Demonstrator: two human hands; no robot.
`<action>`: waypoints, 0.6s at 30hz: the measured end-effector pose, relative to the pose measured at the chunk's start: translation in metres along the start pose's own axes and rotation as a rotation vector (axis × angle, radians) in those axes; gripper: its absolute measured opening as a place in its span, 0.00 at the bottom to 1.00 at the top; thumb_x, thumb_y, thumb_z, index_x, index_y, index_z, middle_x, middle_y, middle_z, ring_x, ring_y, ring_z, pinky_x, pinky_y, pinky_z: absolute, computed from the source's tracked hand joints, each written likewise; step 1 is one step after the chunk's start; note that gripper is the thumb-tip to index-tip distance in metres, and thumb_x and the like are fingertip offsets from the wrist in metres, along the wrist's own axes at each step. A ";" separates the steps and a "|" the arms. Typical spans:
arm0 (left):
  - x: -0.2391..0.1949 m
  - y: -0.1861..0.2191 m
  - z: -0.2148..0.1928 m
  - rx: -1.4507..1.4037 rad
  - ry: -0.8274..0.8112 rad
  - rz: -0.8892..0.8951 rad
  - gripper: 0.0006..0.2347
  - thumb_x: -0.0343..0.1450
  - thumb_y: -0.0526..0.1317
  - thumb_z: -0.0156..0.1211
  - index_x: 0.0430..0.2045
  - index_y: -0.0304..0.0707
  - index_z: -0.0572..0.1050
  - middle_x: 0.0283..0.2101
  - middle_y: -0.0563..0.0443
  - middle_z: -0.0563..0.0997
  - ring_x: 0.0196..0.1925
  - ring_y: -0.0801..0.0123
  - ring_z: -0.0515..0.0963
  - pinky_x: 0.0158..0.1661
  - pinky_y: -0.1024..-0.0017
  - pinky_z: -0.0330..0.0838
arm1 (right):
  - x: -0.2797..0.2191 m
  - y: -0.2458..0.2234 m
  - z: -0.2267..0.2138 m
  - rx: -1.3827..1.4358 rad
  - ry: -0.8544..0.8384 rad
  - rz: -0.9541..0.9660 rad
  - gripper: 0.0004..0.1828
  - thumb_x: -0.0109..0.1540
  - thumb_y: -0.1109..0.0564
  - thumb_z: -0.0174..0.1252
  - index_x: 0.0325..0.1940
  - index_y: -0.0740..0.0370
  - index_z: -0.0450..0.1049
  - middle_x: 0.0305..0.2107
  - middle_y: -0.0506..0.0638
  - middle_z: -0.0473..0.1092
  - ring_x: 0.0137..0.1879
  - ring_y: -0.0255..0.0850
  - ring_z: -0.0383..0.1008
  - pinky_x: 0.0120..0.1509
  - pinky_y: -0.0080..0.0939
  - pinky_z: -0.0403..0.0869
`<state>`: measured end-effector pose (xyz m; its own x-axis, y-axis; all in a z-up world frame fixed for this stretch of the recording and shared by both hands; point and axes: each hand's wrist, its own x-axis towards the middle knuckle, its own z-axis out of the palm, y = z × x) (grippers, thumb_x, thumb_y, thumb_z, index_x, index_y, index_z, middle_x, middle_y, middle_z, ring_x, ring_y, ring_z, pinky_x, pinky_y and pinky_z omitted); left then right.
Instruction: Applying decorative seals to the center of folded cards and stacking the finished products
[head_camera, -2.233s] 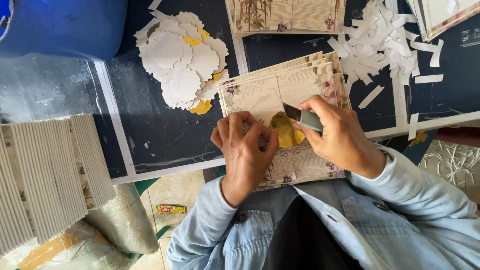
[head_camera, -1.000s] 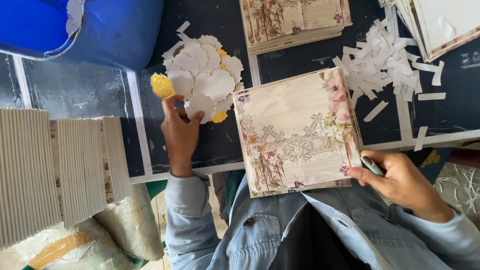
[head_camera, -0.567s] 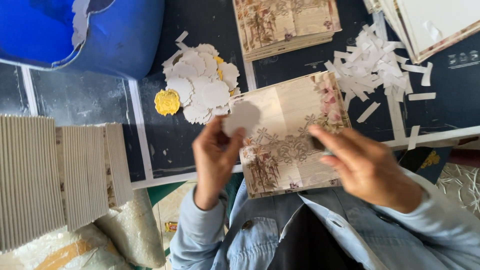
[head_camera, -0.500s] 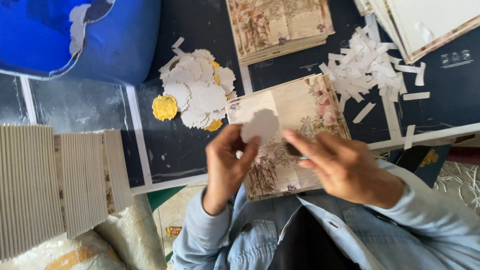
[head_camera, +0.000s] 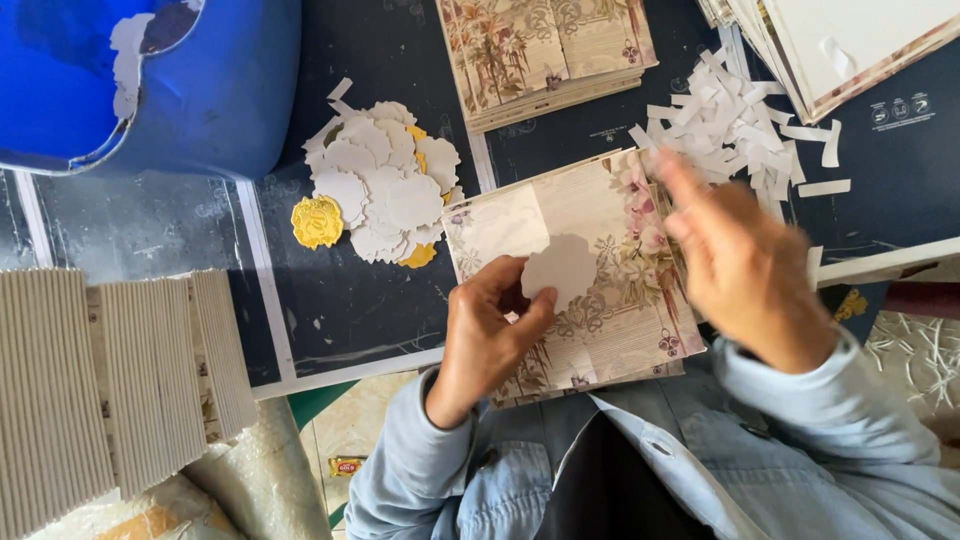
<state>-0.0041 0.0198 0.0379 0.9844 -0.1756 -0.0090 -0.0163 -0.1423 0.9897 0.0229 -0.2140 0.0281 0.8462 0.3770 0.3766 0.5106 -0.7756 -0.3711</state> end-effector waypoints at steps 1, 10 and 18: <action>0.001 0.000 -0.001 -0.072 -0.012 -0.045 0.11 0.66 0.32 0.55 0.39 0.27 0.73 0.20 0.58 0.64 0.19 0.80 0.57 0.19 0.80 0.53 | 0.001 0.012 -0.003 -0.223 -0.021 0.118 0.24 0.71 0.57 0.41 0.69 0.73 0.54 0.32 0.59 0.69 0.19 0.34 0.56 0.17 0.32 0.61; 0.006 -0.006 0.017 -0.302 -0.018 -0.100 0.22 0.64 0.28 0.56 0.53 0.26 0.64 0.31 0.34 0.74 0.32 0.65 0.73 0.33 0.62 0.75 | -0.011 -0.017 0.025 -0.019 -0.039 -0.351 0.22 0.49 0.61 0.62 0.48 0.57 0.70 0.39 0.51 0.65 0.34 0.38 0.71 0.36 0.38 0.73; 0.004 -0.009 0.001 0.318 0.242 0.086 0.18 0.69 0.51 0.51 0.47 0.39 0.70 0.42 0.44 0.66 0.44 0.54 0.66 0.48 0.57 0.57 | 0.015 -0.007 0.025 0.842 -0.117 0.290 0.07 0.55 0.65 0.60 0.37 0.63 0.73 0.20 0.50 0.70 0.20 0.32 0.64 0.26 0.30 0.65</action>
<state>-0.0007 0.0189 0.0292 0.9893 0.0289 0.1432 -0.1162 -0.4381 0.8914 0.0357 -0.1905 0.0151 0.9460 0.3086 0.0996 0.1782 -0.2378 -0.9548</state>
